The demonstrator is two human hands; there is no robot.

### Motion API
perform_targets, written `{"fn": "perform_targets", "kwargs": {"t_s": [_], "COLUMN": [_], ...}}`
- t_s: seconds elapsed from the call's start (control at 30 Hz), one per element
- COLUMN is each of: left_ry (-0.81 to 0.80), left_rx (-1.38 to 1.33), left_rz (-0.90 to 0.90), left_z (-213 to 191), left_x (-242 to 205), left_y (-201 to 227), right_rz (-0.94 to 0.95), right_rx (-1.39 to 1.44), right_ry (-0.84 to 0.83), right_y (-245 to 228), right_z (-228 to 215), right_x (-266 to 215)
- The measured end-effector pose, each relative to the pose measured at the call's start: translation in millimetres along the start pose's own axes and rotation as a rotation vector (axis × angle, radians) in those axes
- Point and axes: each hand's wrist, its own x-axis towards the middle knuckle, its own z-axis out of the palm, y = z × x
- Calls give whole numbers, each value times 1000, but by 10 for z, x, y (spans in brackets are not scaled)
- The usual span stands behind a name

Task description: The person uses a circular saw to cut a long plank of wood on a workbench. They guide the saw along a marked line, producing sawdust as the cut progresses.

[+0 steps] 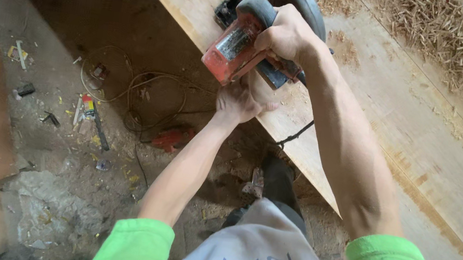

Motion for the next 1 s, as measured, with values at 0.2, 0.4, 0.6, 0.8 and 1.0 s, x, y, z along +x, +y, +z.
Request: {"fn": "perform_targets", "kwargs": {"t_s": [0.2, 0.4, 0.6, 0.8, 1.0], "left_ry": [162, -29, -29, -5, -46], "left_rx": [104, -543, -972, -2781, -2048], "left_rz": [279, 153, -78, 184, -512], "left_z": [-132, 128, 589, 558, 135], "left_x": [69, 56, -173, -428, -656], "left_y": [-1, -242, -689, -648, -510], "right_rz": [-158, 4, 214, 253, 191], "right_rx": [-73, -92, 3, 61, 86], "right_ry": [-33, -26, -218, -332, -290], "right_y": [223, 382, 286, 165, 221], "right_z": [-76, 1, -54, -177, -106], "right_x": [101, 196, 147, 191, 180]}}
